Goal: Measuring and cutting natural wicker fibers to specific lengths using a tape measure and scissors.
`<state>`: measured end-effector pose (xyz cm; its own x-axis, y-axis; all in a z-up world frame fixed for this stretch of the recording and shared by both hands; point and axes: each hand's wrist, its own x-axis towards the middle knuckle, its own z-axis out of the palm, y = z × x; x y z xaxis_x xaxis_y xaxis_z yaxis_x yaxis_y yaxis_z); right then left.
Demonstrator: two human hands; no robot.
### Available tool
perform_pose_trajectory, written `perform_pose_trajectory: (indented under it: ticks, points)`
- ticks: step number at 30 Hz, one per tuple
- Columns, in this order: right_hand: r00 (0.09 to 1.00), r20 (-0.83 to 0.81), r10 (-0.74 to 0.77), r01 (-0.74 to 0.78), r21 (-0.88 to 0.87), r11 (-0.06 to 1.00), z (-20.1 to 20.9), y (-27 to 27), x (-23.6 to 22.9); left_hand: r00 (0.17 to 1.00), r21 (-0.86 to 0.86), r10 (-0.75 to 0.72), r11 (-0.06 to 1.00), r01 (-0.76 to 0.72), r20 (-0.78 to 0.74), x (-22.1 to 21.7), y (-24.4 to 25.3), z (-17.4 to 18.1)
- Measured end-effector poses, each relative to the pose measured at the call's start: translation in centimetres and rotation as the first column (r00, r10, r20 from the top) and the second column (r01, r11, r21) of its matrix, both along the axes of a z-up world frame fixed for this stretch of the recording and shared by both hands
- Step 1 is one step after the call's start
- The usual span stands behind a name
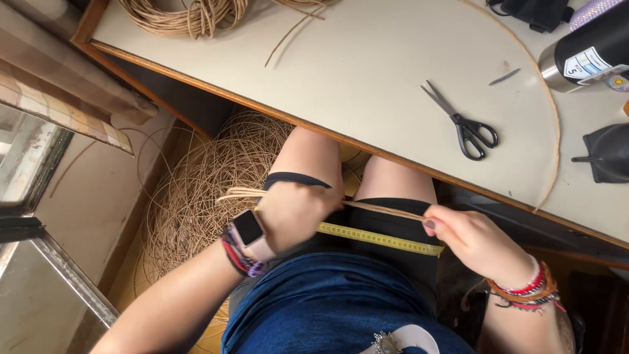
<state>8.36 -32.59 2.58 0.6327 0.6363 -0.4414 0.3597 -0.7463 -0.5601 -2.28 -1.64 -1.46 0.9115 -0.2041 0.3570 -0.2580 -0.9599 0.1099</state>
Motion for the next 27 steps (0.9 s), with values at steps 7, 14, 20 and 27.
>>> perform_pose_trajectory:
  ticks: [7,14,20,27]
  points:
    - [0.996,0.062,0.063,-0.063,-0.009,0.998,-1.2,3.9,-0.3,0.973,-0.058,0.02,0.998,-0.035,-0.23,1.0,0.0,-0.9]
    - [0.994,-0.096,-0.053,0.074,0.228,0.971,-0.1,9.2,-0.1,0.988,-0.118,-0.003,0.993,-0.015,-0.155,0.2,-1.3,-0.1]
    - [0.982,-0.186,-0.026,0.094,0.366,0.926,-0.5,11.4,1.1,0.994,-0.156,-0.02,0.988,0.003,-0.106,-0.4,3.1,-0.6]
    - [0.96,-0.263,-0.094,0.185,0.346,0.92,-4.2,16.1,0.1,0.995,-0.206,-0.012,0.979,-0.008,-0.099,-1.1,7.5,-1.8]
